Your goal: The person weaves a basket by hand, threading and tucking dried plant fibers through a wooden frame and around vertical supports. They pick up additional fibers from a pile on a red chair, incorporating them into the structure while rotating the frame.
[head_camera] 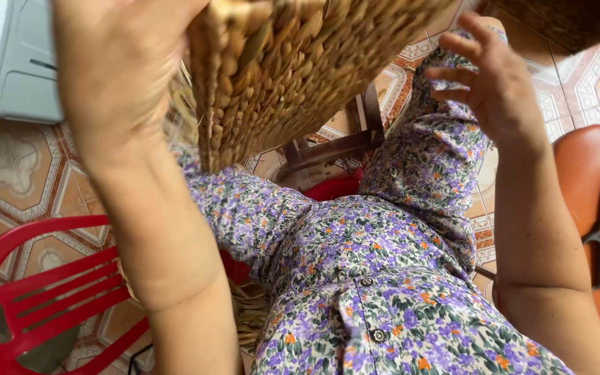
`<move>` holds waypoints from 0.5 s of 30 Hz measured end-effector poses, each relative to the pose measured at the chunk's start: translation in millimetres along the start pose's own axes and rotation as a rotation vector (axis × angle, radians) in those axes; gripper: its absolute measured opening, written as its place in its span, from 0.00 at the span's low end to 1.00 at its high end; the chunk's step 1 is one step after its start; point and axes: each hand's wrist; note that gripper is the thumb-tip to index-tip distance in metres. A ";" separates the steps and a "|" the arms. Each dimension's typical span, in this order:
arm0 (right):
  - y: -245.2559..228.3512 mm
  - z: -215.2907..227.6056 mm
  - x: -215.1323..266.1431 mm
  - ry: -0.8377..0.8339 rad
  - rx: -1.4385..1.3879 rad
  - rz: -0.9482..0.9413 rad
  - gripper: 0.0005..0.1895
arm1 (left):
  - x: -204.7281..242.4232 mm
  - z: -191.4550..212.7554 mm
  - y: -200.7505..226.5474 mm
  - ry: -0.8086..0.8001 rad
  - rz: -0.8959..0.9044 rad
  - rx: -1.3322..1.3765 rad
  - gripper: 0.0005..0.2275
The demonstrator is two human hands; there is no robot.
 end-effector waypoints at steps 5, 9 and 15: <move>-24.7 -9.1 1.8 -0.265 -0.275 0.082 0.43 | 53.2 21.5 18.4 -0.029 0.011 0.132 0.06; 8.1 -32.2 27.6 -0.224 -0.115 0.194 0.29 | 123.0 26.1 -32.8 -0.062 -0.077 -0.158 0.05; 47.4 -69.8 62.9 -0.124 -0.067 0.135 0.37 | 209.2 6.2 -92.9 0.054 0.044 -0.416 0.07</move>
Point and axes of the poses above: each hand's wrist, its own x-axis away from the middle knuckle, its own z-axis out of the back of the hand, y = z × x
